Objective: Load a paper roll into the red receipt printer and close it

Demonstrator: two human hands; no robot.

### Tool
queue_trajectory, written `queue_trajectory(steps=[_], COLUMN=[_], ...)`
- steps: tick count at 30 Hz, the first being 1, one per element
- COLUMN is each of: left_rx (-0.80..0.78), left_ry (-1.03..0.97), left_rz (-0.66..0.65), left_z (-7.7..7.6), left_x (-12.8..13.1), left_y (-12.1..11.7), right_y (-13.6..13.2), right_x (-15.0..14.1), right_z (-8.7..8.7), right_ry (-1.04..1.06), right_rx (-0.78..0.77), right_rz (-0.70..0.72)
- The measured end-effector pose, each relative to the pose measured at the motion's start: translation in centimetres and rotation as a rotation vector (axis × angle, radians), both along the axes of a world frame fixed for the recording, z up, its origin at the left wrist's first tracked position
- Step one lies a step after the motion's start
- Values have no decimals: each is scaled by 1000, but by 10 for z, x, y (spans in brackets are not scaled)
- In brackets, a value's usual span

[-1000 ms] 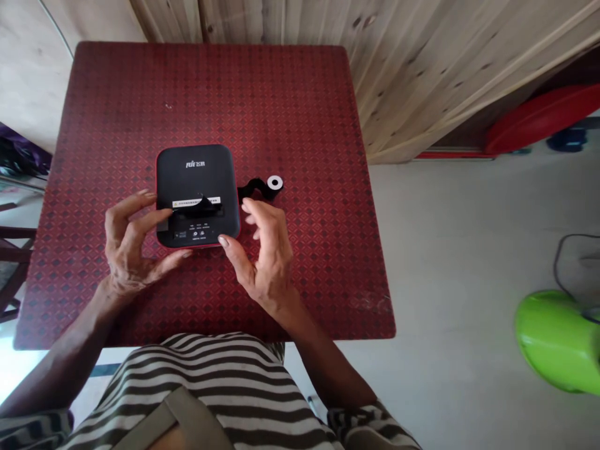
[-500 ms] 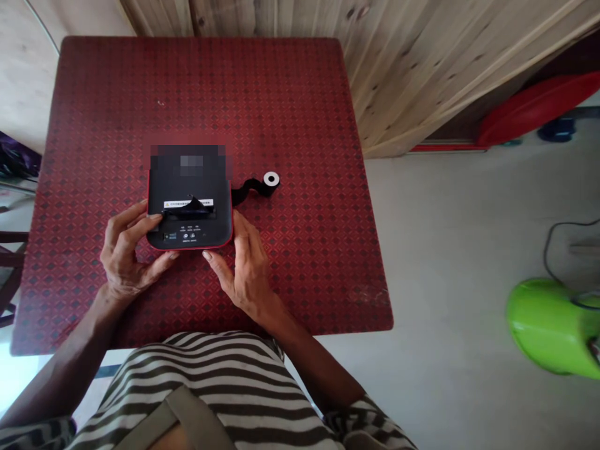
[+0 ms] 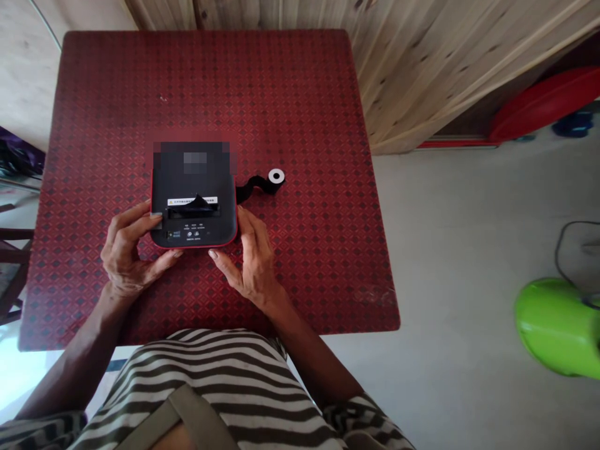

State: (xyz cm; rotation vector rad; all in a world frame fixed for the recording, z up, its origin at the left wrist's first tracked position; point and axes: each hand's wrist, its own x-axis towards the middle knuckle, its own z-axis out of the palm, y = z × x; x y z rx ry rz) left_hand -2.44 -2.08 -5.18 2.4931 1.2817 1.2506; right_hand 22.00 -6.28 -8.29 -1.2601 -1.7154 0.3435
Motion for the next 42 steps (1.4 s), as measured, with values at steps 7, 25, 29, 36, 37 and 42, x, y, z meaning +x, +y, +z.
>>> queue_trajectory(steps=[7, 25, 29, 36, 37, 42], left_rx=[-65, -147, -92, -70, -69, -69], left_ry=[-76, -121, -75, -39, -39, -39], left_rz=[-22, -17, -33, -37, -41, -48], left_z=[5, -6, -1, -4, -4, -5], left_x=[1, 1, 1, -1, -1, -1], left_y=[3, 0, 1, 0, 0, 0], right_y=[1, -2, 16, 101, 108, 121], right_x=[2, 8, 17, -8, -13, -23], right_z=[1, 13, 57, 96, 96, 92], right_ry=[12, 62, -20, -603, -654, -683], right_rx=[-13, -23, 133, -142, -184, -230], right_rz=[14, -20, -85, 330, 348, 321])
